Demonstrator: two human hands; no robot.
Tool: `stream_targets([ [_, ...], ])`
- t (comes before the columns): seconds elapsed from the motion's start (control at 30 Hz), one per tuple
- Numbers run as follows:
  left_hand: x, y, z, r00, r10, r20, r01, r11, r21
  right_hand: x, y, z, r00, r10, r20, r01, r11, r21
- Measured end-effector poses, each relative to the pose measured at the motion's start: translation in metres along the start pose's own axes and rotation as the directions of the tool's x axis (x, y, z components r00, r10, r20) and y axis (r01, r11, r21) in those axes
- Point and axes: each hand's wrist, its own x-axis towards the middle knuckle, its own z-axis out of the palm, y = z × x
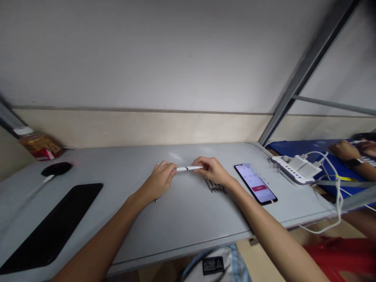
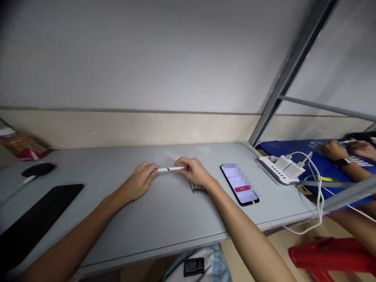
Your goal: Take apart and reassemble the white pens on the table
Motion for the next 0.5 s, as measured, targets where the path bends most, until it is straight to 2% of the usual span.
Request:
stream_targets([
  [0.13, 0.0, 0.002, -0.002, 1.0, -0.002, 0.003, 0.002, 1.0, 0.014, 0.0, -0.001, 0.003, 0.999, 0.047, 0.002, -0.046, 0.996, -0.071],
  [0.27, -0.001, 0.0, -0.002, 1.0, -0.007, 0.015, 0.007, 1.0, 0.01, 0.0, -0.005, 0.002, 0.998, -0.027, -0.052, 0.024, 0.998, -0.063],
  [0.4, -0.001, -0.005, -0.002, 0.999, -0.032, 0.013, 0.032, 0.999, 0.033, -0.001, -0.007, 0.006, 0.998, -0.062, 0.015, 0.064, 0.977, -0.205],
  [0.5, -0.001, -0.007, -0.003, 0.999, -0.05, -0.012, 0.051, 0.993, 0.105, 0.0, -0.006, 0.014, 0.999, -0.032, -0.007, 0.029, 0.962, -0.27],
])
